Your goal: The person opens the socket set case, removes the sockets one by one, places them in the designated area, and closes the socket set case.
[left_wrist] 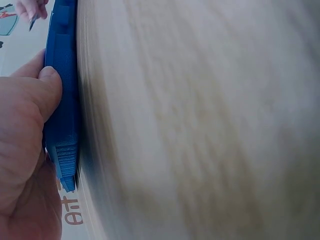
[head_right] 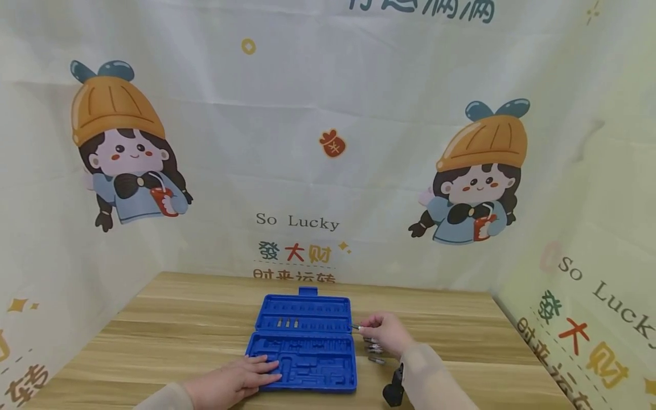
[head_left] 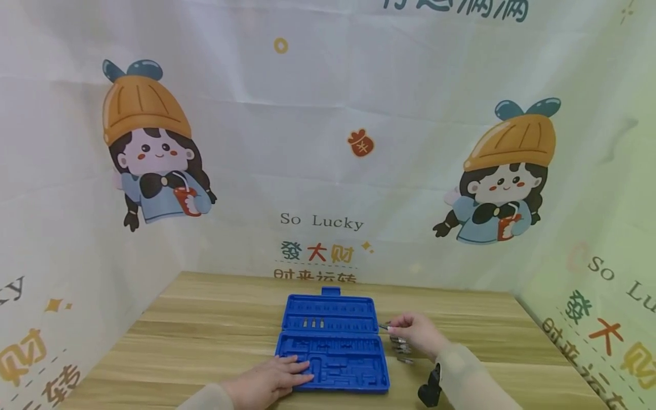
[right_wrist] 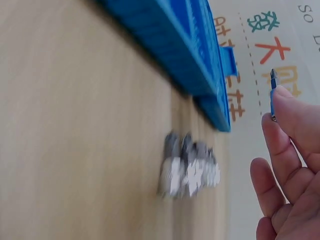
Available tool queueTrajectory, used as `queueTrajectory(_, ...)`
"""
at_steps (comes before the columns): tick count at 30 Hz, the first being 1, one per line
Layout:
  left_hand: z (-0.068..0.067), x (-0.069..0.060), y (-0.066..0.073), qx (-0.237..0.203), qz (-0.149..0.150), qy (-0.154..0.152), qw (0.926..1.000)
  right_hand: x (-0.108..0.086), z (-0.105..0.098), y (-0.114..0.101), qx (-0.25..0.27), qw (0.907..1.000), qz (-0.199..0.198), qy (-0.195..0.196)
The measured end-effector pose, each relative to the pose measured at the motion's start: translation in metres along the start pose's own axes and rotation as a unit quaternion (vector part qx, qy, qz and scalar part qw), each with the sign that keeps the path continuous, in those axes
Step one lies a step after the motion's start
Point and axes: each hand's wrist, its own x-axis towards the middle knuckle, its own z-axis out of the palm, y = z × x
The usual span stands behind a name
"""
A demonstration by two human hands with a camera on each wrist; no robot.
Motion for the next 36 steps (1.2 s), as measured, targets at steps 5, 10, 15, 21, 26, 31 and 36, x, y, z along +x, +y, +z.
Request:
queueTrajectory(5, -0.003, -0.001, 0.002, -0.007, -0.015, -0.006, 0.9998, -0.013, -0.009, 0.011, -0.003, 1.0000, -0.008, -0.002)
queueTrajectory(10, -0.004, -0.002, 0.001, -0.011, -0.027, -0.011, 0.9995, -0.026, -0.015, 0.027, -0.017, 0.9989, -0.040, -0.020)
queueTrajectory(15, -0.005, -0.004, 0.001, -0.016, -0.028, -0.008, 0.9994, -0.032, -0.011, 0.040, -0.029, 0.9979, -0.052, -0.026)
queueTrajectory(21, -0.004, -0.004, 0.002, -0.012, -0.021, -0.005, 0.9997, -0.034, -0.005, 0.042, -0.020, 0.9980, -0.059, -0.007)
queueTrajectory(26, -0.003, -0.003, 0.002, -0.007, -0.016, -0.007, 0.9998, -0.035, -0.001, 0.041, -0.043, 0.9974, -0.054, 0.017)
queueTrajectory(31, -0.002, -0.001, 0.003, -0.010, -0.023, -0.012, 0.9996, -0.035, 0.003, 0.037, -0.081, 0.9947, -0.050, 0.039)
queueTrajectory(36, -0.002, 0.001, 0.006, -0.010, -0.027, -0.013, 0.9995, -0.036, 0.004, 0.034, -0.109, 0.9919, -0.030, 0.058)
